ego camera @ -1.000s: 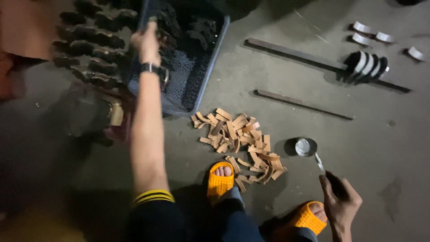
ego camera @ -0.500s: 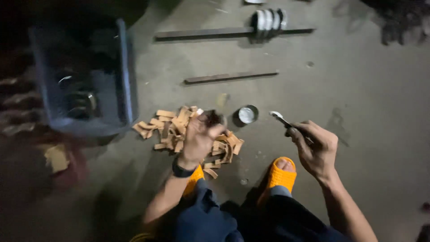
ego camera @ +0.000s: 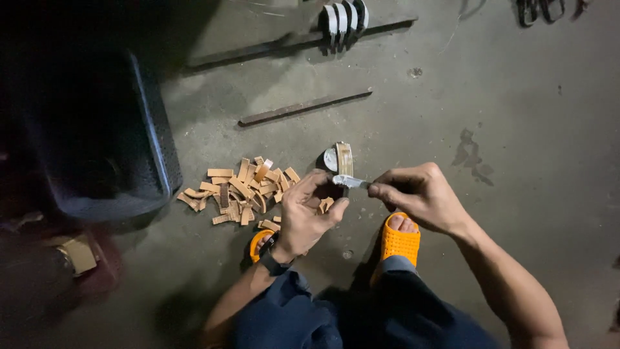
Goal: The person repeatedly picks up small wooden pieces from a pile on the floor, applies white paint to one side using a small brush, and places the painted pieces onto a metal rod. The process continues throughout the clip with consistent hand movements and placement of finished pieces.
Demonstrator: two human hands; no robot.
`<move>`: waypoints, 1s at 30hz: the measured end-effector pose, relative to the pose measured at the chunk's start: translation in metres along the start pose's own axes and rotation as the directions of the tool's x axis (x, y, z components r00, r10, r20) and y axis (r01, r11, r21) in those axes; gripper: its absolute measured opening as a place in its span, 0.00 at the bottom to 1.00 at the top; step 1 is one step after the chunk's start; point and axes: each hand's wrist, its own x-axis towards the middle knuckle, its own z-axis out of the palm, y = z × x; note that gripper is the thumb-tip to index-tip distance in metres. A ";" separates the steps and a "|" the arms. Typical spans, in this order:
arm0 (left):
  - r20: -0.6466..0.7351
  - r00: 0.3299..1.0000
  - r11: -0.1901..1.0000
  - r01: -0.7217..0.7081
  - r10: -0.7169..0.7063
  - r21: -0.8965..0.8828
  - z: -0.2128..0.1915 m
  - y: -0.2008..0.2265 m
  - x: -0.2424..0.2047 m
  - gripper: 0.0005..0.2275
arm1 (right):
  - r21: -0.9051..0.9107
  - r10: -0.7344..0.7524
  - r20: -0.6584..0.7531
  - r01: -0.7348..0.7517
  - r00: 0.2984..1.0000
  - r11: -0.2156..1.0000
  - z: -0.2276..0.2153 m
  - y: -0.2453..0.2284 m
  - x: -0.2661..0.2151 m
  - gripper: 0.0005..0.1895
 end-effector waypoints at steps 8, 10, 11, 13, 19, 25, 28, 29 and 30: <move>-0.046 0.997 0.998 -0.058 0.056 -0.028 -0.002 0.006 0.003 0.08 | -0.226 -0.122 -0.106 0.095 0.987 0.969 -0.006 0.000 -0.011 0.06; -0.058 0.996 0.997 -0.068 0.067 -0.026 -0.003 0.006 0.004 0.08 | -0.285 -0.169 -0.113 0.131 0.979 0.950 -0.003 -0.001 -0.017 0.06; -0.049 0.996 0.997 -0.072 0.072 0.003 -0.004 0.006 0.004 0.08 | -0.342 -0.221 -0.085 0.180 0.972 0.922 -0.001 -0.001 -0.020 0.04; -0.039 0.996 0.997 -0.073 0.074 0.032 -0.005 0.004 0.002 0.07 | -0.394 -0.269 -0.054 0.227 0.962 0.891 0.001 -0.002 -0.022 0.03; -0.012 0.993 0.983 -0.118 0.121 0.143 -0.007 -0.006 -0.004 0.09 | -0.421 -0.353 -0.022 0.312 0.935 0.852 0.003 -0.008 -0.013 0.04; -0.035 0.993 0.979 -0.105 0.113 0.178 -0.007 -0.007 -0.006 0.10 | -0.396 -0.311 -0.085 0.254 0.947 0.882 0.008 0.002 -0.013 0.04; 0.022 0.981 0.959 -0.195 0.195 0.207 -0.008 -0.009 -0.004 0.09 | -0.331 -0.235 -0.107 0.188 0.966 0.925 0.004 0.001 -0.011 0.05; 0.036 0.982 0.965 -0.191 0.188 0.180 -0.009 -0.011 -0.005 0.08 | -0.307 -0.213 -0.108 0.171 0.971 0.936 0.002 0.002 -0.011 0.05; 0.049 0.982 0.970 -0.186 0.181 0.153 -0.009 -0.012 -0.006 0.08 | -0.283 -0.190 -0.109 0.153 0.976 0.947 0.000 0.003 -0.011 0.05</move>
